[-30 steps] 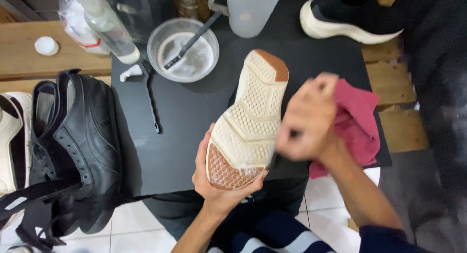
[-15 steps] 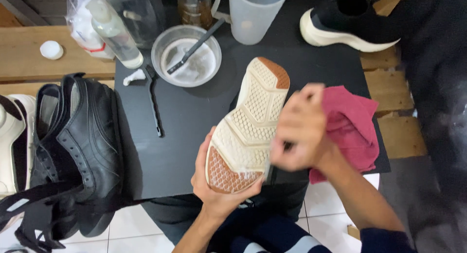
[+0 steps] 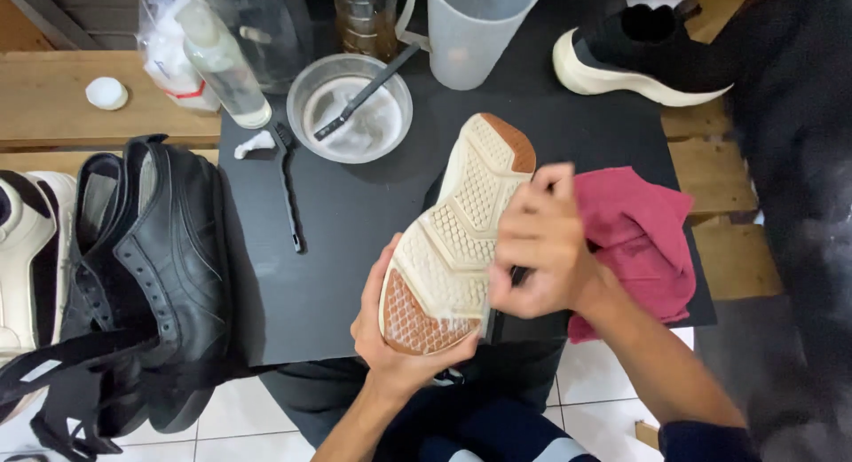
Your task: The person scrubs the sole of a white sneaker using a small black brush. They hold the shoe in their left hand and apply cleaning solution from a nearby bowl to the brush, working on the textured bottom of the shoe.
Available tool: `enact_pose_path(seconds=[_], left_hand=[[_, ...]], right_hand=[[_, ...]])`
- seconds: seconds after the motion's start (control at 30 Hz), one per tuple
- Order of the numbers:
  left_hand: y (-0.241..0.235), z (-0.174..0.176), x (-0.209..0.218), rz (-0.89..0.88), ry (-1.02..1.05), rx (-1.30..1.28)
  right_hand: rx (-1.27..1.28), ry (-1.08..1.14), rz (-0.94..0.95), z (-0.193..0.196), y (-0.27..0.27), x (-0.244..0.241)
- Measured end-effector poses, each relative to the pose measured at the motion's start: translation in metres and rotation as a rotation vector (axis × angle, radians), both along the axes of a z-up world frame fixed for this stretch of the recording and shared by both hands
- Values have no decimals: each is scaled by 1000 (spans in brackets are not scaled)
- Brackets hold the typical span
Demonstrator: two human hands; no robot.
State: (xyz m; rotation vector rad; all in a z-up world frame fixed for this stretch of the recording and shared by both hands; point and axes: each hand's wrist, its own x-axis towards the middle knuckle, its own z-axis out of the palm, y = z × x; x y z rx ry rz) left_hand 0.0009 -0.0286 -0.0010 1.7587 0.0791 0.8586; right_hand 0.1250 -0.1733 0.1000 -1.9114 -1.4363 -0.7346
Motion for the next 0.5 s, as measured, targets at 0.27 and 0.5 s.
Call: enact_pose_path(seconds=[0.27,0.5], left_hand=[[10,4,4,-51,-15,15],[11,0,4,-60,-29,37]], right_hand=[[-31,-84,-23,0,-2,20],[-29,-24,53,1,4,4]])
